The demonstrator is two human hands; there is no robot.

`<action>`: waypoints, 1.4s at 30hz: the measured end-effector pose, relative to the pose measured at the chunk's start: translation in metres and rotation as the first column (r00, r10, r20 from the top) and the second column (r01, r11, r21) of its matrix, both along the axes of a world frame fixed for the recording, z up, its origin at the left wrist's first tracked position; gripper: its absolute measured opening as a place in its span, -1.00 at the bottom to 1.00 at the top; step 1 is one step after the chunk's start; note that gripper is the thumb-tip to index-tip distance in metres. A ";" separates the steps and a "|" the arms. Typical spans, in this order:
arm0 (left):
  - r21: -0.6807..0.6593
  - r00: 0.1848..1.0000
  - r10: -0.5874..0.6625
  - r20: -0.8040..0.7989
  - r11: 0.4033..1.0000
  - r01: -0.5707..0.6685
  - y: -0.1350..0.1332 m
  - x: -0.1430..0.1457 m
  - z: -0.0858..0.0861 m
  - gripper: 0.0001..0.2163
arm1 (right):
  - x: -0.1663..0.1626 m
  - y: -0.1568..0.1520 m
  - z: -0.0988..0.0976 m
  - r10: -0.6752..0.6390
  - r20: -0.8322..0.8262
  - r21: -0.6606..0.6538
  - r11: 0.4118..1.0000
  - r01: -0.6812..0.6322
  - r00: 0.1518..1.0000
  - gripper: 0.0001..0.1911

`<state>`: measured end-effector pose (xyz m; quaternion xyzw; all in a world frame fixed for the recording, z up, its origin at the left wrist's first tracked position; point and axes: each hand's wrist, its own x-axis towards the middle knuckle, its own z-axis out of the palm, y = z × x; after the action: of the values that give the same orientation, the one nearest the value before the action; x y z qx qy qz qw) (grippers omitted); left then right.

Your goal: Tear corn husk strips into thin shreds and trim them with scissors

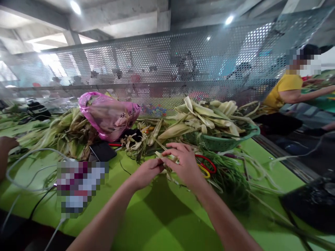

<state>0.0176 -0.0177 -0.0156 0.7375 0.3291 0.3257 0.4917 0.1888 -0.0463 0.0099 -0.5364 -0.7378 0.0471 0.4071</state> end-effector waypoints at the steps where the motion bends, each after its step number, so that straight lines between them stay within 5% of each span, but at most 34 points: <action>1: 0.015 1.000 0.000 -0.014 1.000 0.000 0.000 0.001 -0.001 -0.86 | -0.002 -0.001 0.000 0.025 -0.021 -0.022 0.999 -0.025 0.999 -0.89; 11: -0.029 0.970 -0.233 -0.073 0.972 0.232 -0.010 0.007 -0.002 -0.83 | -0.005 -0.001 -0.003 -0.090 -0.338 -0.109 0.993 0.056 0.937 -0.87; 18: -0.241 0.969 0.026 0.247 0.970 0.035 -0.005 0.006 0.001 -0.81 | 0.005 -0.002 0.004 -0.172 -0.350 -0.006 0.983 0.182 0.921 -0.72; 23: -0.341 0.924 0.143 0.354 0.940 -0.015 -0.006 0.003 0.010 -0.79 | -0.005 -0.005 0.002 -0.002 -0.229 -0.238 0.970 -0.054 0.973 -0.74; 26: -0.386 0.909 0.198 0.367 0.921 -0.045 -0.005 0.002 0.011 -0.86 | -0.010 -0.005 -0.001 0.036 -0.194 -0.248 0.965 -0.085 0.980 -0.76; 36: -0.454 0.916 0.092 0.392 0.885 0.105 -0.003 -0.002 0.010 -0.71 | -0.009 -0.006 0.003 0.050 -0.164 -0.228 0.970 -0.087 0.985 -0.77; 42: -0.476 0.866 0.162 0.472 0.874 0.096 -0.007 0.001 0.009 -0.64 | -0.009 -0.007 0.004 -0.031 -0.294 -0.275 0.960 -0.054 0.955 -0.79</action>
<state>0.0181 -0.0244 -0.0061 0.4754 0.2748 0.4205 0.7223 0.1802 -0.0531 0.0143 -0.5712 -0.6576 0.2331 0.4323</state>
